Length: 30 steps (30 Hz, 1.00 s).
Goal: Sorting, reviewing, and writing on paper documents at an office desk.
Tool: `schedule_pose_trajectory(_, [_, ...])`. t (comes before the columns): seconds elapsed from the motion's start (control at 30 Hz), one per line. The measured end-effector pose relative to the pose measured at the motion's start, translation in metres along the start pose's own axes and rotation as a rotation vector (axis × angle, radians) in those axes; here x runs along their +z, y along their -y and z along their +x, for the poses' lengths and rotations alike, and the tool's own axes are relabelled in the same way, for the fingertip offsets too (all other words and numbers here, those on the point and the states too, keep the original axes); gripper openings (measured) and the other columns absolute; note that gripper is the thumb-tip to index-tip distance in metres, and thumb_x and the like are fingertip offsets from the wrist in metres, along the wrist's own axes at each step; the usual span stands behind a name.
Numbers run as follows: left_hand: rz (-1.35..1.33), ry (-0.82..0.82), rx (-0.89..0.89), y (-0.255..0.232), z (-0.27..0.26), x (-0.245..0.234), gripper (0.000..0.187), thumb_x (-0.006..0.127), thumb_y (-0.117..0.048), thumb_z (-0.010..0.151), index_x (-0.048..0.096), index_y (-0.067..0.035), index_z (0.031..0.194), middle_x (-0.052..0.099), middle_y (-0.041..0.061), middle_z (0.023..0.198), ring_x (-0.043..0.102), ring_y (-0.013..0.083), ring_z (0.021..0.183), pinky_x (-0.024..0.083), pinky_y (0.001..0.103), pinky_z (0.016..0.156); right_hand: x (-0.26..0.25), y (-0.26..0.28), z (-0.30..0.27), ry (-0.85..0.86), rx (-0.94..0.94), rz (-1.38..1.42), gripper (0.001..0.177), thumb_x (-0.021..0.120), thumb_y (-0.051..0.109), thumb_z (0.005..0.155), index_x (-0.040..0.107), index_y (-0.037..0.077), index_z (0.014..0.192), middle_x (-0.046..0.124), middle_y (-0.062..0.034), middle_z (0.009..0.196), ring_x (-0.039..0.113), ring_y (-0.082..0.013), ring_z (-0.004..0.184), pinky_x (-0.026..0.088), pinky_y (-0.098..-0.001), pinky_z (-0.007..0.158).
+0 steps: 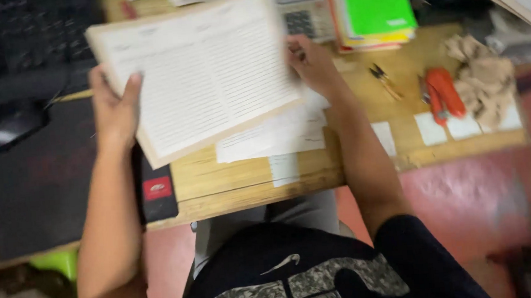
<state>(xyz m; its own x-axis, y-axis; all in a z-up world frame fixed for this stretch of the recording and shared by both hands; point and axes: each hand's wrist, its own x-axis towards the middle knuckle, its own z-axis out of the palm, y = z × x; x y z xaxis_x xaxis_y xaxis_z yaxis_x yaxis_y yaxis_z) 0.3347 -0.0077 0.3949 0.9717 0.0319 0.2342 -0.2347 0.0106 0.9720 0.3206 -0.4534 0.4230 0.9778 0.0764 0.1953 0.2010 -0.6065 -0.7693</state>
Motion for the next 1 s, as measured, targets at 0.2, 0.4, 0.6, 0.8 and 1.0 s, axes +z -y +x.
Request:
schedule_pose_trajectory(0.2, [-0.047, 0.028, 0.216, -0.011, 0.015, -0.047, 0.040, 0.058, 0.014, 0.109, 0.037, -0.009, 0.135, 0.054, 0.023, 0.146, 0.057, 0.0295, 0.128, 0.048, 0.043, 0.114, -0.115, -0.044, -0.067, -0.473, -0.153, -0.446, 0.019, 0.060, -0.007, 0.087, 0.069, 0.008, 0.094, 0.068, -0.0094, 0.094, 0.063, -0.0252, 0.086, 0.048, -0.0374, 0.076])
schedule_pose_trajectory(0.4, [-0.576, -0.304, -0.056, -0.094, -0.005, -0.044, 0.050, 0.071, -0.025, 0.096, 0.064, -0.007, 0.142, 0.073, 0.012, 0.146, 0.073, 0.0297, 0.140, 0.067, 0.046, 0.129, -0.142, -0.062, -0.130, -0.171, 0.387, -0.626, 0.043, 0.078, 0.015, 0.083, 0.068, 0.014, 0.125, 0.059, -0.0230, 0.120, 0.064, -0.0445, 0.095, 0.047, -0.0483, 0.093])
schedule_pose_trajectory(0.6, [-0.822, -0.170, -0.117, -0.076, 0.002, -0.041, 0.075, 0.079, -0.045, 0.082, 0.066, -0.009, 0.146, 0.073, 0.010, 0.149, 0.069, 0.0278, 0.149, 0.058, 0.041, 0.138, -0.152, -0.067, -0.147, -0.547, 0.194, -0.662, 0.035, 0.083, 0.016, 0.093, 0.067, 0.000, 0.118, 0.058, -0.0273, 0.118, 0.062, -0.0465, 0.098, 0.047, -0.0520, 0.091])
schedule_pose_trajectory(0.8, [-1.892, 0.207, -0.299, 0.007, -0.006, -0.095, 0.060, 0.067, 0.001, 0.108, 0.055, 0.002, 0.167, 0.059, 0.015, 0.161, 0.063, 0.0267, 0.119, 0.060, 0.031, 0.106, -0.197, -0.080, -0.202, -0.755, 0.357, -1.036, 0.037, 0.077, 0.033, 0.096, 0.073, 0.010, 0.126, 0.038, -0.0374, 0.143, 0.046, -0.0608, 0.114, 0.040, -0.0673, 0.095])
schedule_pose_trajectory(1.0, [-2.088, 0.167, -0.277, 0.026, -0.002, -0.092, 0.053, 0.058, 0.020, 0.106, 0.055, 0.012, 0.159, 0.057, 0.023, 0.160, 0.064, 0.0334, 0.117, 0.063, 0.039, 0.105, -0.196, -0.105, -0.195, -0.516, 0.250, -0.674, 0.043, 0.072, 0.016, 0.098, 0.056, 0.000, 0.134, 0.067, -0.0305, 0.115, 0.061, -0.0530, 0.098, 0.046, -0.0587, 0.082])
